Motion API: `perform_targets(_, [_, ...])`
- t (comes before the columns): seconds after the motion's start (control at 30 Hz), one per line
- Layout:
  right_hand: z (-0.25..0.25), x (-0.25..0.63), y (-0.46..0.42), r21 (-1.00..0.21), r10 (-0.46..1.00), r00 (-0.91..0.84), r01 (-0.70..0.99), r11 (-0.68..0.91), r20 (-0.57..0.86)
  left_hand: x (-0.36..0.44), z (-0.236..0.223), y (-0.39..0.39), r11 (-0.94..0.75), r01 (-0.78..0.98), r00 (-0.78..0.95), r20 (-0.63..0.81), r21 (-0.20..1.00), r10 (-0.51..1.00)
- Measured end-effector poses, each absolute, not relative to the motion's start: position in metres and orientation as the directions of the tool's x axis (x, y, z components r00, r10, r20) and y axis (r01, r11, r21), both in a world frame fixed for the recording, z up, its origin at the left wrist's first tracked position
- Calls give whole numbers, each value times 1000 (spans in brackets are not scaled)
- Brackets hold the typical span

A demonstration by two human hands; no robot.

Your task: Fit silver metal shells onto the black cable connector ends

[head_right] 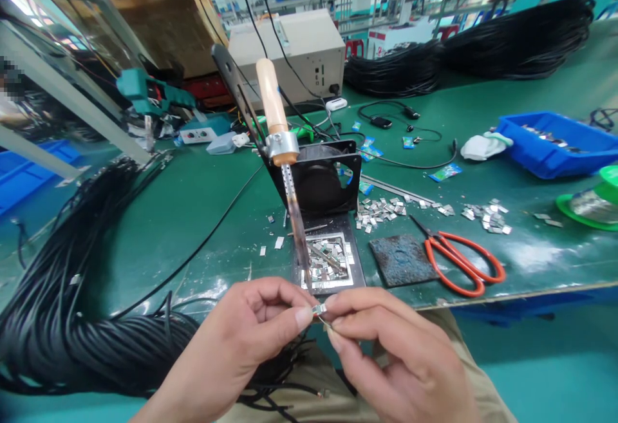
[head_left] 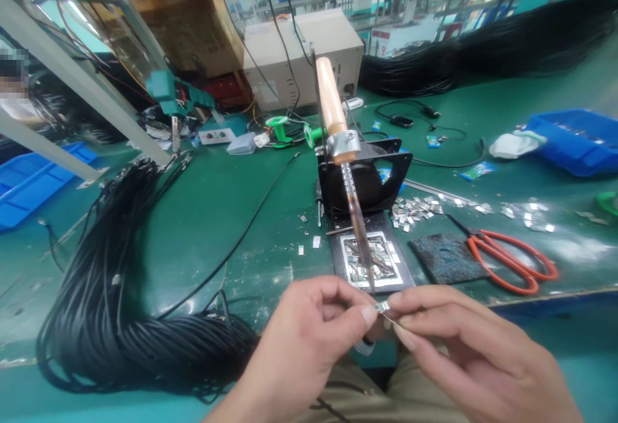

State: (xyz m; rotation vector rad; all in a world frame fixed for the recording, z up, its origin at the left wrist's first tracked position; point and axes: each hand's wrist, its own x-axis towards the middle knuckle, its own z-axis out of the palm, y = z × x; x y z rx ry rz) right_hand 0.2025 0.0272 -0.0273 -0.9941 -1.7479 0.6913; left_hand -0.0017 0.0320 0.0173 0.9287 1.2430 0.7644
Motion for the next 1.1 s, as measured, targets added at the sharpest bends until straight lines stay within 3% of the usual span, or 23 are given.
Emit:
perform_targets(0.4, [-28, 203, 28, -821, 862, -195, 266, 506, 468, -3, 17, 32, 409, 40, 178, -410, 912, 895])
perform_targets(0.73, [-27, 204, 28, -806, 867, -226, 323, 497, 444, -3, 19, 38, 395, -12, 173, -387, 919, 906])
perform_targets(1.1, [-31, 196, 38, -805, 843, -186, 251, 538, 505, -5, 20, 41, 383, 47, 156, -385, 923, 909])
